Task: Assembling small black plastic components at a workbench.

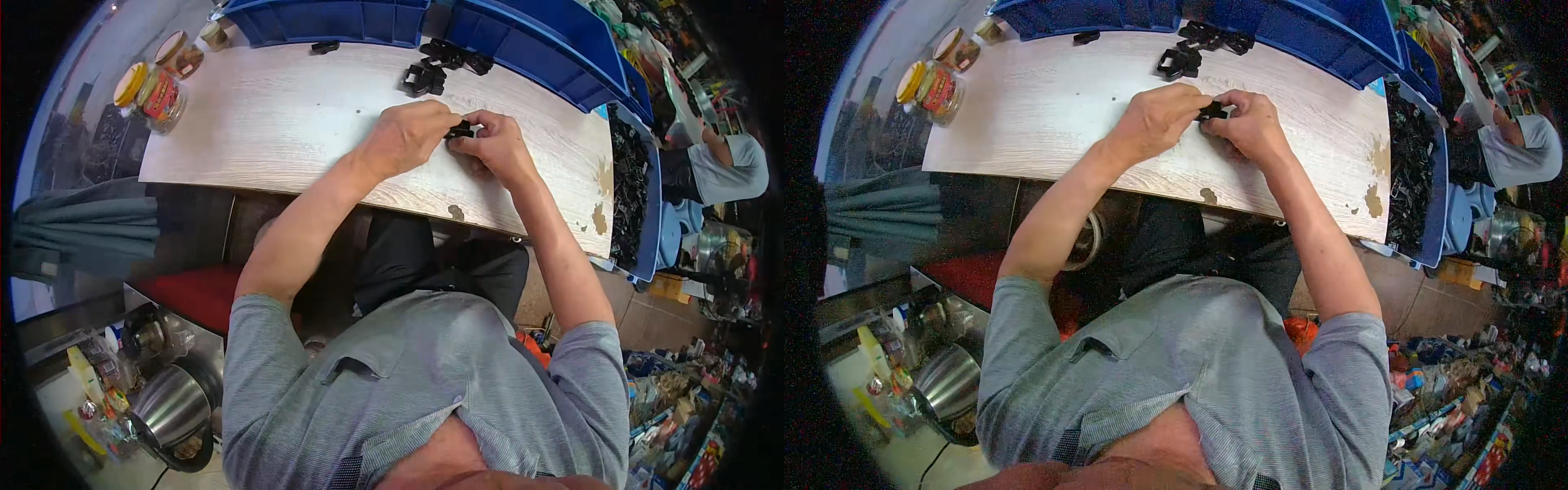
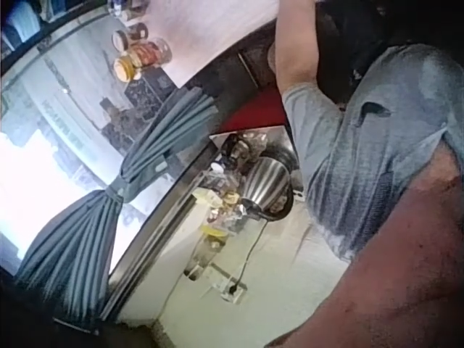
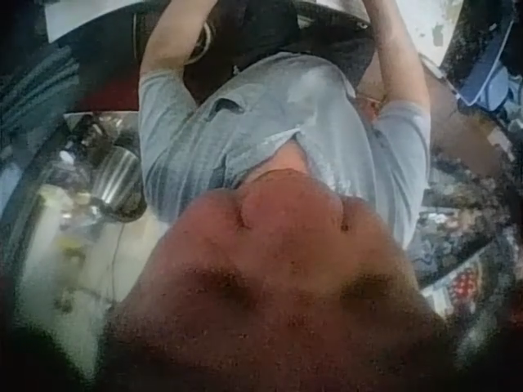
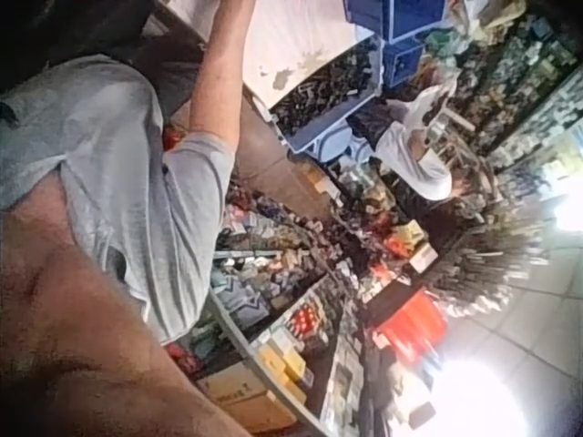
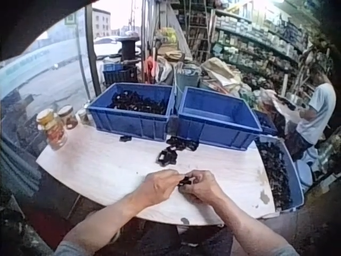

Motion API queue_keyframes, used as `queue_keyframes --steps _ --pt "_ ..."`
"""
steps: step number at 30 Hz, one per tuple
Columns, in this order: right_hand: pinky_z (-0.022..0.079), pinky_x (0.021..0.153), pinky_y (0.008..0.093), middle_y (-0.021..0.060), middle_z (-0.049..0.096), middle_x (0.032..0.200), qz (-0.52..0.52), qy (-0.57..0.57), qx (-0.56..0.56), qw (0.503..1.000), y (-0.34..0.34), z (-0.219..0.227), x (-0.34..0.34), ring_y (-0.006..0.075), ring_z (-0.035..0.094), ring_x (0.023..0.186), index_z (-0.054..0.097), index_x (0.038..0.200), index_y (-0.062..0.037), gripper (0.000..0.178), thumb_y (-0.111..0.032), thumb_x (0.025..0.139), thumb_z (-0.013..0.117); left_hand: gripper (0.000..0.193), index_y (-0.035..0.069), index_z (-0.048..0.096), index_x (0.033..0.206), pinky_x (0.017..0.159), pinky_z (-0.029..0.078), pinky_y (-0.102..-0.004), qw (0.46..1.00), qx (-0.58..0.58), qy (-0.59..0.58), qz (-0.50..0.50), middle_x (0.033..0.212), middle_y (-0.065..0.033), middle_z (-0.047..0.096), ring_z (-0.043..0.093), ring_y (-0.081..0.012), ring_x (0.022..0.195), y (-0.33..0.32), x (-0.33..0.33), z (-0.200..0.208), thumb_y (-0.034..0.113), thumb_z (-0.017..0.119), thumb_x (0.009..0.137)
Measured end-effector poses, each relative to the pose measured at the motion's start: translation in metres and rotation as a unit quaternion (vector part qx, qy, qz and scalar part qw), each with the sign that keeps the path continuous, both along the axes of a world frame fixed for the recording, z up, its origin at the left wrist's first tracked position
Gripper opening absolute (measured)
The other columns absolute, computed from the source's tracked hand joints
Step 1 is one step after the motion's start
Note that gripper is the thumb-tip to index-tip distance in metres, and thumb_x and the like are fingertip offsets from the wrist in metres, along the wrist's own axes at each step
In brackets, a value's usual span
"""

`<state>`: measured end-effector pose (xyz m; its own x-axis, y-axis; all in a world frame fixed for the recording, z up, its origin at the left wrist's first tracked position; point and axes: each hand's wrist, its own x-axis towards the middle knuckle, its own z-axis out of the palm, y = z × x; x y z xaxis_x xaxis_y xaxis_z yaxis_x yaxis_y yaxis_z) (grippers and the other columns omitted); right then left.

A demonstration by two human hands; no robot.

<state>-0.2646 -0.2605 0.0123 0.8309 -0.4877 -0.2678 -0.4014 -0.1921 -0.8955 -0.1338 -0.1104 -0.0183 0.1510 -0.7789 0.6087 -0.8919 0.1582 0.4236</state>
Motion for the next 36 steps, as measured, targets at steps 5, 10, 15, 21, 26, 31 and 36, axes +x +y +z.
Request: queue_keyframes --steps 5,10,15,21,26,31,36 --pt "0.039 0.042 0.0266 0.0008 0.059 0.061 0.003 -0.003 -0.010 1.000 0.001 0.001 -0.002 0.0085 0.052 0.047 0.071 0.104 -0.0015 0.027 -0.009 0.080 0.081 0.032 0.007 0.068 0.117 0.078 0.058 -0.0362 1.000 -0.009 -0.014 -0.001 0.104 -0.0087 0.070 0.069 -0.0270 0.092 -0.005 -0.008 -0.001 0.001 0.067 0.086" --pt "0.037 0.042 0.0245 -0.0017 0.057 0.062 0.021 -0.024 -0.034 0.999 -0.007 -0.010 -0.002 0.0068 0.049 0.047 0.070 0.105 -0.0023 0.026 -0.009 0.082 0.081 0.031 0.006 0.066 0.118 0.080 0.057 -0.0361 0.998 0.007 -0.055 0.026 0.106 -0.0076 0.068 0.067 -0.0273 0.095 0.001 -0.015 0.006 0.002 0.065 0.086" --pt "0.038 0.042 0.0239 -0.0026 0.055 0.062 0.020 0.005 -0.018 1.000 -0.006 -0.004 -0.002 0.0068 0.050 0.048 0.069 0.103 -0.0030 0.025 -0.010 0.081 0.080 0.028 0.005 0.067 0.112 0.082 0.056 -0.0369 0.994 0.015 -0.097 0.039 0.104 -0.0071 0.069 0.067 -0.0266 0.095 0.006 -0.015 0.002 0.002 0.064 0.085" --pt "0.039 0.042 0.0244 -0.0013 0.056 0.063 0.003 0.016 0.021 1.000 0.002 0.009 -0.005 0.0077 0.050 0.047 0.068 0.102 -0.0030 0.027 -0.010 0.080 0.081 0.028 0.003 0.067 0.114 0.086 0.056 -0.0362 0.993 -0.045 -0.075 0.076 0.107 -0.0130 0.070 0.067 -0.0296 0.100 0.008 -0.004 -0.001 0.005 0.067 0.086" --pt "0.043 0.041 0.0261 -0.0003 0.057 0.063 -0.044 0.005 0.072 0.996 0.001 0.023 -0.018 0.0099 0.051 0.045 0.067 0.099 -0.0050 0.027 -0.014 0.079 0.082 0.031 0.006 0.069 0.118 0.101 0.047 -0.0441 0.917 -0.066 -0.130 0.372 0.125 -0.0195 0.064 0.058 -0.0365 0.117 0.020 0.089 0.017 0.016 0.066 0.089" --pt "0.052 0.041 0.0307 0.0021 0.056 0.059 -0.147 -0.019 0.125 0.981 -0.042 0.012 -0.033 0.0122 0.054 0.044 0.066 0.096 -0.0049 0.022 -0.013 0.081 0.079 0.026 0.009 0.074 0.110 0.087 0.055 -0.0437 0.890 0.098 -0.168 0.411 0.109 -0.0157 0.072 0.067 -0.0335 0.096 0.043 0.163 -0.012 0.011 0.058 0.090" --pt "0.058 0.049 0.0360 0.0040 0.052 0.060 -0.323 -0.136 0.071 0.934 -0.128 0.014 -0.073 0.0180 0.059 0.052 0.069 0.107 -0.0018 0.029 -0.017 0.083 0.078 0.024 0.010 0.075 0.107 0.075 0.057 -0.0439 0.907 0.097 -0.180 0.368 0.091 -0.0121 0.073 0.068 -0.0321 0.085 0.040 0.126 -0.008 0.011 0.056 0.091"
